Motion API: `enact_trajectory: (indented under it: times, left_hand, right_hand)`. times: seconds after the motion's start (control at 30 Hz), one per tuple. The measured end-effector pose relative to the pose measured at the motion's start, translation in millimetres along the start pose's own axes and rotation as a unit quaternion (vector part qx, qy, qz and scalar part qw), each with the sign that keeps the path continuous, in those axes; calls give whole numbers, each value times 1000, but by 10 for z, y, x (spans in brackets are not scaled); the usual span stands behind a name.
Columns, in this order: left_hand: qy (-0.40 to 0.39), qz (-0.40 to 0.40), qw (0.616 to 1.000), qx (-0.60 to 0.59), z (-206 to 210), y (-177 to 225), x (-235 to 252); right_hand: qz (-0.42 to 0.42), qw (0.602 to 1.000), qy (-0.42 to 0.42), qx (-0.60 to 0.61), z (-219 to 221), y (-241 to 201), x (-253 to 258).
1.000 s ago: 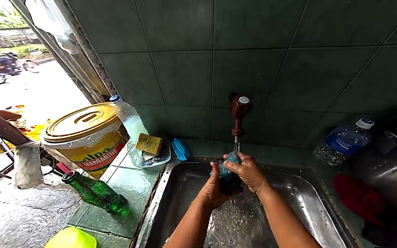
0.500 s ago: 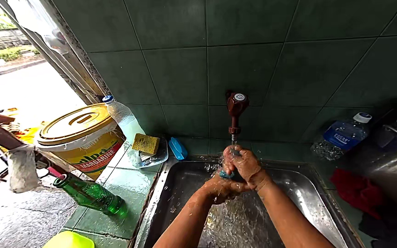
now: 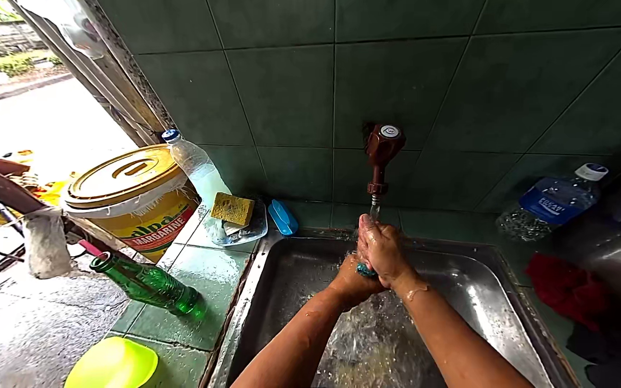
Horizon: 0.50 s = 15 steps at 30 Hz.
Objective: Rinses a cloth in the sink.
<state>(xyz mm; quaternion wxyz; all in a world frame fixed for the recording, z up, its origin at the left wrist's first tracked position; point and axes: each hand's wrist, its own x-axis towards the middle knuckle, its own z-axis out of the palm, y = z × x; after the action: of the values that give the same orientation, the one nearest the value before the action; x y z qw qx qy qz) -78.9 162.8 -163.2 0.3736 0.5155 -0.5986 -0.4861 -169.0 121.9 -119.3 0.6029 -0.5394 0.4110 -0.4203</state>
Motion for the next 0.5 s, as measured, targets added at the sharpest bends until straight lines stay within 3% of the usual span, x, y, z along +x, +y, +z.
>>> enact_trajectory:
  times: [0.13,0.23,0.3,0.4,0.5]
  left_hand:
    - [0,-37,999,-2,25,-42,35]
    - [-66,-104,980,-157,-103,-1,10]
    - [-74,-117,957,-257,-192,-37,-23]
    - [-72,-126,937,-317,-270,-63,-74]
    - [-1,-132,955,-265,-128,-75,-55]
  right_hand:
    - [19,999,-7,34,-41,20,4]
    - [-33,999,-21,-7,-292,36,32]
    - [-39,992,-30,-118,-508,-54,17]
    - [-13,939,-42,-341,-696,-145,7]
    - [13,852,-130,-507,-606,-132,-82]
